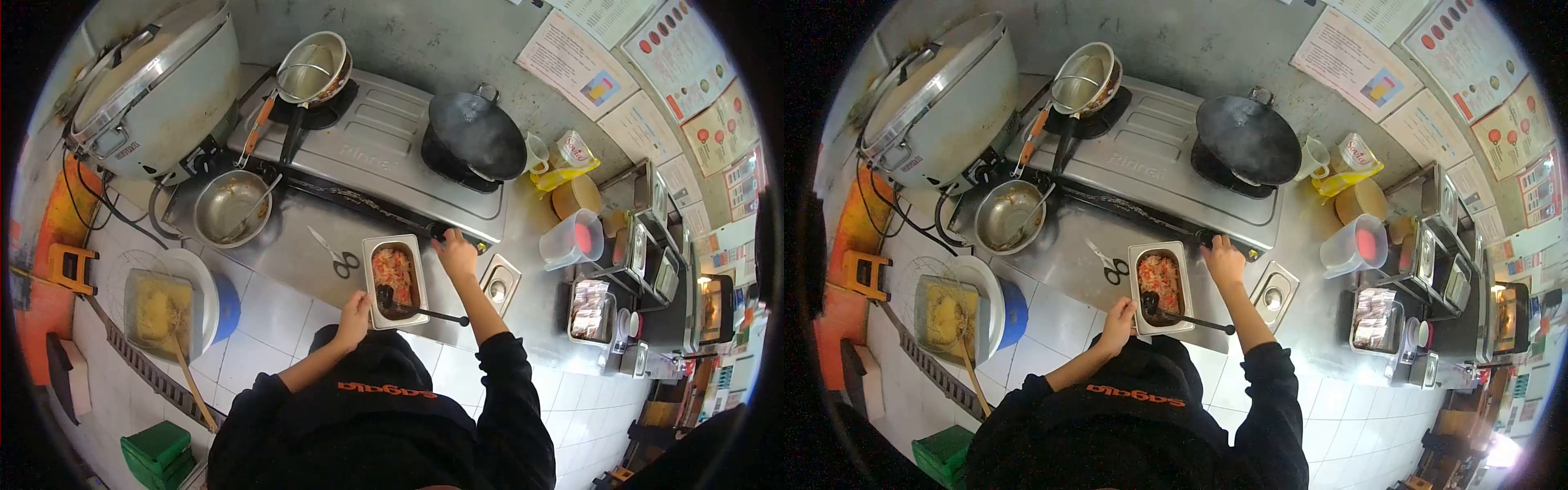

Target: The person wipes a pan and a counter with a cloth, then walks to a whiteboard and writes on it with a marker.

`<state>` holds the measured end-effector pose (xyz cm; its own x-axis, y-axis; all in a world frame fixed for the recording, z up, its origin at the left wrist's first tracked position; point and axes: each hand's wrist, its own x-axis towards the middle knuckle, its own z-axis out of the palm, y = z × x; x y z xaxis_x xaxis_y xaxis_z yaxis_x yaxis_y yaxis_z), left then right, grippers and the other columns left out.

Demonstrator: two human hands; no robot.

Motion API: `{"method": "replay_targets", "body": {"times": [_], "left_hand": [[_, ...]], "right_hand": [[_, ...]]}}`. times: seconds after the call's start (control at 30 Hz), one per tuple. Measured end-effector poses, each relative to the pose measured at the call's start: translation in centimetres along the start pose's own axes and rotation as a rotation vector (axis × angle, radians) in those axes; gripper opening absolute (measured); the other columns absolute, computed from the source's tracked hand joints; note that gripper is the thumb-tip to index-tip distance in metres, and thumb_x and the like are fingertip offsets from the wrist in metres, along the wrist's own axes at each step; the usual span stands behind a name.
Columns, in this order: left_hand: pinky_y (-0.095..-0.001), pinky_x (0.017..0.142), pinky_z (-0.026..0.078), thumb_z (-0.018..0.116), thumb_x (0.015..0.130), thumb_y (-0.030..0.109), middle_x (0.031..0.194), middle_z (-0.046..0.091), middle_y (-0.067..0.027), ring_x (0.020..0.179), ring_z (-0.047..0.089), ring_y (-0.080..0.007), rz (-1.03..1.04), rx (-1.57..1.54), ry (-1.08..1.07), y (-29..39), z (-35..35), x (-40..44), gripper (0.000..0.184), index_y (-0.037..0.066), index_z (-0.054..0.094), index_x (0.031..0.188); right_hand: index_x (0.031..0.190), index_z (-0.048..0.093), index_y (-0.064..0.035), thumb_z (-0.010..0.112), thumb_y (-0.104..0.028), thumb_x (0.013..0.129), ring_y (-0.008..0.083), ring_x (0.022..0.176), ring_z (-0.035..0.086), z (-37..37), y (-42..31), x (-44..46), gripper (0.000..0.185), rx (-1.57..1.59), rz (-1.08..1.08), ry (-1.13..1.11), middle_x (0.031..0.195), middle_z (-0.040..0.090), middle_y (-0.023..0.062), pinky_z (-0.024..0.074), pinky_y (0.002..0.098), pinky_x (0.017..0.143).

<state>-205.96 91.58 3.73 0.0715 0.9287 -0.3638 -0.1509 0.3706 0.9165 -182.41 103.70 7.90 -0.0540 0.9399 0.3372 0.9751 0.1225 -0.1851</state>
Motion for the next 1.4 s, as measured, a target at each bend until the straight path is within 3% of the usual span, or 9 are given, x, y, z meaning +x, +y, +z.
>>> {"method": "replay_targets", "body": {"times": [0.2, 0.33, 0.5, 0.6, 0.7, 0.87, 1.03, 1.23, 1.4], "left_hand": [[-0.0282, 0.051, 0.053, 0.041, 0.091, 0.028, 0.071, 0.052, -0.0022, 0.064, 0.057, -0.0121, -0.111, -0.076, -0.181, 3.1, -1.2, -0.7, 0.024, 0.005, 0.048, 0.085], [-0.0278, 0.051, 0.053, 0.041, 0.091, 0.03, 0.079, 0.052, -0.0033, 0.064, 0.057, -0.0124, -0.093, -0.113, -0.164, 3.0, -2.1, -0.4, 0.025, 0.006, 0.048, 0.089], [-0.0304, 0.052, 0.046, 0.053, 0.084, 0.028, 0.084, 0.053, -0.0068, 0.069, 0.056, -0.02, -0.001, 0.177, -0.012, 1.9, -4.1, 2.0, 0.03, 0.005, 0.045, 0.101], [-0.0384, 0.065, 0.046, 0.062, 0.077, 0.028, 0.093, 0.051, -0.0131, 0.082, 0.054, -0.0301, 0.458, 0.878, 0.312, 1.6, -5.5, 5.0, 0.043, 0.003, 0.041, 0.105], [-0.0435, 0.074, 0.043, 0.068, 0.069, 0.031, 0.103, 0.047, -0.019, 0.093, 0.049, -0.0362, 0.417, 1.102, 0.441, 3.7, -5.1, 6.3, 0.059, 0.001, 0.036, 0.109], [-0.043, 0.074, 0.044, 0.07, 0.067, 0.035, 0.108, 0.044, -0.0204, 0.095, 0.051, -0.0359, 0.165, 1.199, 0.435, 6.1, -2.8, 7.6, 0.073, 0.0, 0.028, 0.116], [-0.0423, 0.078, 0.044, 0.07, 0.067, 0.029, 0.111, 0.044, -0.0217, 0.097, 0.051, -0.0366, 0.089, 1.15, 0.418, 6.2, -1.8, 8.1, 0.078, 0.001, 0.023, 0.123], [-0.0412, 0.084, 0.04, 0.068, 0.068, 0.018, 0.115, 0.045, -0.024, 0.102, 0.049, -0.0373, 0.127, 1.1, 0.539, 4.9, -3.9, 9.1, 0.073, 0.001, 0.023, 0.124], [-0.0386, 0.088, 0.038, 0.061, 0.073, 0.012, 0.113, 0.047, -0.0221, 0.105, 0.047, -0.0356, 0.357, 1.164, 0.583, 6.4, -7.4, 11.0, 0.056, -0.001, 0.035, 0.12]], "right_hand": [[0.063, 0.058, -0.0014, 0.052, -0.036, 0.078, 0.0281, 0.054, 0.06, 2.3, 0.4, 0.7, 0.038, 0.113, 0.414, -0.228, 0.061, 0.06, 0.0153, 0.0486, 0.038, 0.051], [0.066, 0.061, -0.0019, 0.042, -0.056, 0.081, 0.0212, 0.059, 0.063, -3.6, 0.3, 0.3, 0.059, 0.563, 0.638, -0.785, 0.064, 0.063, 0.0131, 0.0516, 0.0349, 0.055], [0.099, 0.054, -0.0022, 0.051, -0.049, 0.081, 0.0179, 0.065, 0.063, -10.0, -2.6, -5.5, 0.05, 0.6, 0.416, -1.255, 0.071, 0.064, 0.0109, 0.0489, 0.0287, 0.051], [0.095, 0.058, -0.0064, 0.052, -0.024, 0.083, 0.0291, 0.061, 0.06, -10.3, -4.5, -10.7, 0.022, 0.459, 0.062, -0.71, 0.069, 0.062, 0.0114, 0.0472, 0.0356, 0.054], [0.098, 0.06, -0.0127, 0.052, -0.019, 0.081, 0.0303, 0.062, 0.058, -12.1, -7.0, -13.5, 0.019, 0.318, 0.184, -0.335, 0.075, 0.061, 0.0093, 0.0466, 0.0373, 0.054], [0.095, 0.063, -0.01, 0.058, -0.01, 0.077, 0.0219, 0.052, 0.054, -10.9, -8.5, -16.4, 0.019, 0.26, 0.246, -0.123, 0.065, 0.054, 0.0065, 0.0433, 0.0317, 0.047], [0.096, 0.059, 0.0045, 0.052, -0.013, 0.084, 0.0094, 0.051, 0.053, -9.2, -2.4, -17.8, 0.022, 0.838, 0.878, 0.046, 0.064, 0.058, 0.0077, 0.0425, 0.0247, 0.047], [0.117, 0.048, -0.0023, 0.042, 0.001, 0.079, 0.0332, 0.073, 0.053, -2.4, 6.5, -17.4, 0.039, 0.143, 0.803, 0.249, 0.085, 0.049, 0.0169, 0.0444, 0.0378, 0.066], [0.127, 0.036, -0.0053, 0.055, -0.022, 0.077, 0.0326, 0.079, 0.053, -1.1, 8.8, -17.0, 0.055, -0.022, 0.83, 0.109, 0.095, 0.048, 0.0174, 0.0438, 0.0414, 0.069]]}}
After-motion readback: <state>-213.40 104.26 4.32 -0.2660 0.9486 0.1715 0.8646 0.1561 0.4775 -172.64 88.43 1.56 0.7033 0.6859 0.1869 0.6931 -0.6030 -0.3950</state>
